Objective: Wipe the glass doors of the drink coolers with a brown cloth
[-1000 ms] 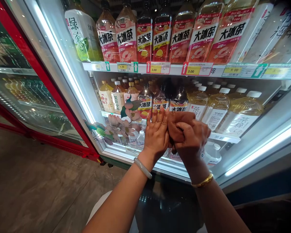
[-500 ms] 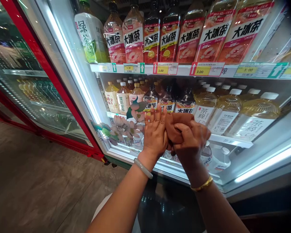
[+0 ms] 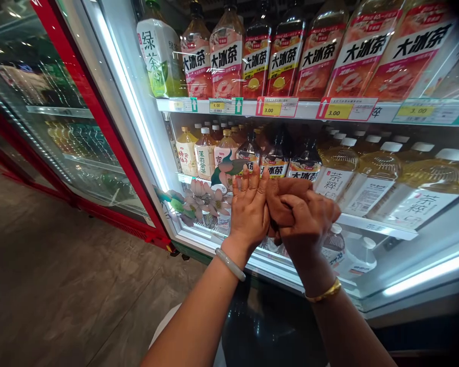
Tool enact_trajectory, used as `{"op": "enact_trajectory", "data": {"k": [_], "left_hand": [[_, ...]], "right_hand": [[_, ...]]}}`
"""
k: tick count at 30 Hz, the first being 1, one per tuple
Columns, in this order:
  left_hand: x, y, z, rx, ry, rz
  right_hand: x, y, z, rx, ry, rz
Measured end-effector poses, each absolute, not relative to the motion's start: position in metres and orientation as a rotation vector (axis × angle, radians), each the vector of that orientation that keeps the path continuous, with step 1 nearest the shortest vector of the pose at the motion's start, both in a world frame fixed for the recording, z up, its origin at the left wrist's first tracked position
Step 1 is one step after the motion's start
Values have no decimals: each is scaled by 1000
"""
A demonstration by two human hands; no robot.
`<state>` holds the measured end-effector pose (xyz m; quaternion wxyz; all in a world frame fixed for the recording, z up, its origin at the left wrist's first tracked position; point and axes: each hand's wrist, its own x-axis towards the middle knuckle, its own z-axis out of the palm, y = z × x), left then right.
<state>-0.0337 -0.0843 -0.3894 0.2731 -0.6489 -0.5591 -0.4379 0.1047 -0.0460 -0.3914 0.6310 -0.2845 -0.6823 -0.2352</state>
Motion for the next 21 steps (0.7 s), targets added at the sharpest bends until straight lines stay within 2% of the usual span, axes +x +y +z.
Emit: {"op": "enact_trajectory", "data": {"k": [12, 18, 21], "left_hand": [[-39, -87, -390, -1720, -1550, -1233], [-43, -89, -389, -1712, -1551, -1244], [-46, -88, -390, -1703, -1539, -1252]], "right_hand": [[95, -53, -392, -655, -1605, -514], [118, -41, -368, -628, -1325, -541], [106, -47, -376, -620, -1447, -534]]}}
